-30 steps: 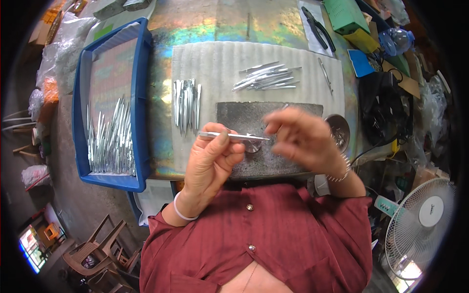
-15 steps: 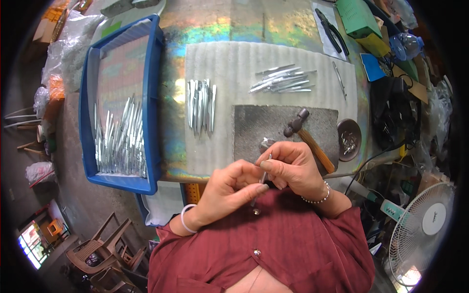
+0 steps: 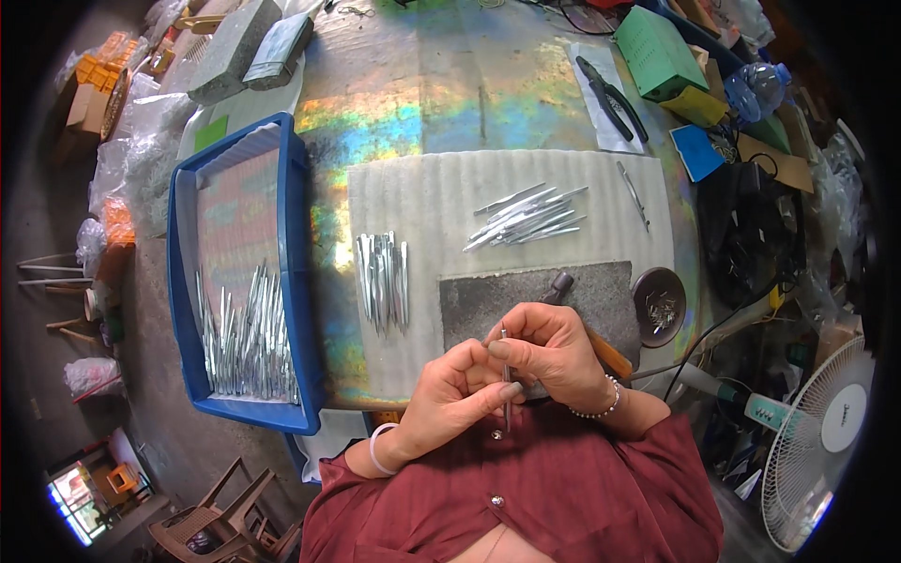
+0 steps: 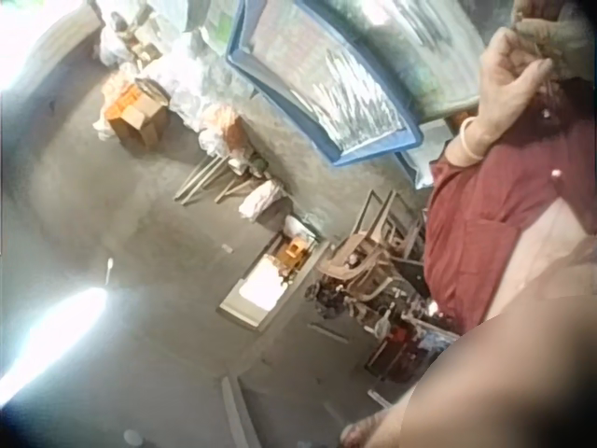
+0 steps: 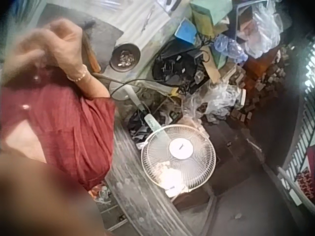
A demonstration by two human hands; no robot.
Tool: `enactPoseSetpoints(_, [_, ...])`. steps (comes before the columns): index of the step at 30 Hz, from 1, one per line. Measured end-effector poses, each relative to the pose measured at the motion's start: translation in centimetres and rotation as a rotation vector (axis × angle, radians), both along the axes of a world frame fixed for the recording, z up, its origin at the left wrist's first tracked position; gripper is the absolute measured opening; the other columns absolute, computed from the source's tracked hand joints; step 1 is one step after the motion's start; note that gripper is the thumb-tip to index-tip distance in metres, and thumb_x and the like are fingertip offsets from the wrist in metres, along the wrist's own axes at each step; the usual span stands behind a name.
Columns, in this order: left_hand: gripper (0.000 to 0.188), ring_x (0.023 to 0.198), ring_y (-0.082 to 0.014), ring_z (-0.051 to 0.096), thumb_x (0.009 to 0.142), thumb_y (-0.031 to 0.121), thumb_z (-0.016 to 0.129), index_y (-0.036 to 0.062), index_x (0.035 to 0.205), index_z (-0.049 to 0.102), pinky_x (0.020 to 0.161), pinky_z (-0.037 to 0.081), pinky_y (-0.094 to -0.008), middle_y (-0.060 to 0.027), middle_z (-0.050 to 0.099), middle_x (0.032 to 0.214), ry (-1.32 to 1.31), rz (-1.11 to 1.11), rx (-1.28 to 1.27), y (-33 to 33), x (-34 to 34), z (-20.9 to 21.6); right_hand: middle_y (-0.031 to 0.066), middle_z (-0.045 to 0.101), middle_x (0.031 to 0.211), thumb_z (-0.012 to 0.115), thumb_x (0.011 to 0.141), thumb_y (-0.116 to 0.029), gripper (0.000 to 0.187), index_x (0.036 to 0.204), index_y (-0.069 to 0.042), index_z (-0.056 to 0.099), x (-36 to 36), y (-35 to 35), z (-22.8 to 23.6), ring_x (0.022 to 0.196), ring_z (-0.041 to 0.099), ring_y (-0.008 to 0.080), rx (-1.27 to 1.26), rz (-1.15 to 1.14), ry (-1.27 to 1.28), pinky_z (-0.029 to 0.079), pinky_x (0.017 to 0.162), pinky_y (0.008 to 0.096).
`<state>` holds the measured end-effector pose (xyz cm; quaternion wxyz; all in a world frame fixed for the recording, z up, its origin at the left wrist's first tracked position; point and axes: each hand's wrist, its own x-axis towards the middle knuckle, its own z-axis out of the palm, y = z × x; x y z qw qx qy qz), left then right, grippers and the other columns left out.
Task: Manually stamping identifiers or patterns onto metal strips using a punch tool and hammer at a workbench.
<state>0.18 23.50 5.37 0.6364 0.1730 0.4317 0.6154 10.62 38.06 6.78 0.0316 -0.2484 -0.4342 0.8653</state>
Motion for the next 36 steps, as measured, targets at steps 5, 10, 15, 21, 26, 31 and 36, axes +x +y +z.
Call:
enactPoseSetpoints(5, [0.011,0.078,-0.0118,0.064,0.092,-0.001,0.055,-0.0009,0.098,0.046,0.066,0.052,-0.0233,-0.0111,0.066,0.088,-0.005,0.017,-0.005,0.8,-0.3,0.1,0.0,0.061,0.071,0.062,0.09,-0.009,0.01,0.094,0.0,0.061,-0.3,0.6,-0.3,0.058,0.053,0.0032,-0.039,-0.012,0.002,0.042,0.048,0.0178])
enactPoseSetpoints(10, [0.012,0.075,-0.011,0.063,0.092,-0.001,0.055,-0.0003,0.097,0.045,0.061,0.052,-0.0228,-0.0101,0.065,0.085,-0.01,0.023,-0.008,0.9,-0.3,-0.1,0.0002,0.061,0.072,0.059,0.092,-0.011,0.012,0.096,0.001,0.06,-0.1,0.9,-0.7,0.061,0.056,0.0038,-0.032,0.012,0.012,0.044,0.05,0.0186])
enactPoseSetpoints(15, [0.016,0.071,-0.0085,0.061,0.089,-0.002,0.059,0.0007,0.094,0.045,0.059,0.05,-0.0219,-0.0059,0.062,0.079,0.003,0.044,-0.017,0.9,0.0,0.0,-0.0012,0.06,0.073,0.06,0.092,-0.01,0.013,0.1,0.0,0.063,0.4,0.6,-1.1,0.061,0.052,0.0024,-0.003,0.019,-0.009,0.042,0.052,0.0177])
enactPoseSetpoints(21, [0.021,0.066,-0.0056,0.06,0.086,-0.002,0.065,0.0022,0.092,0.045,0.056,0.047,-0.0196,-0.0023,0.059,0.075,0.043,0.048,-0.032,0.4,0.4,-0.3,-0.0029,0.055,0.068,0.058,0.091,-0.006,0.012,0.099,0.0,0.064,0.6,0.3,-0.3,0.056,0.044,0.0016,0.013,0.012,-0.052,0.036,0.049,0.0173])
enactPoseSetpoints(26, [0.022,0.064,-0.0048,0.059,0.085,-0.001,0.066,0.0022,0.091,0.045,0.053,0.045,-0.0189,-0.0019,0.059,0.074,0.08,0.043,-0.036,0.2,0.7,-0.5,-0.0027,0.059,0.072,0.059,0.093,-0.01,0.014,0.1,0.001,0.064,1.0,0.4,-0.8,0.06,0.048,0.0008,0.001,0.048,-0.023,0.039,0.05,0.0164])
enactPoseSetpoints(31, [0.02,0.063,-0.0051,0.059,0.086,-0.001,0.064,0.0019,0.091,0.045,0.053,0.045,-0.0193,-0.002,0.059,0.073,0.065,0.044,-0.04,0.1,0.8,-0.4,-0.0018,0.06,0.074,0.058,0.093,-0.01,0.015,0.102,0.001,0.062,1.0,0.3,-1.0,0.062,0.051,0.0013,-0.026,0.057,-0.019,0.04,0.051,0.0161])
enactPoseSetpoints(36, [0.016,0.065,-0.0055,0.059,0.089,0.0,0.061,0.0006,0.094,0.046,0.055,0.046,-0.0198,-0.0024,0.06,0.073,0.045,0.029,-0.016,-0.2,0.7,-0.7,0.0029,0.062,0.075,0.058,0.092,-0.007,0.013,0.1,0.003,0.059,0.9,0.3,-0.8,0.065,0.058,0.0057,-0.063,0.055,-0.003,0.047,0.054,0.0195])
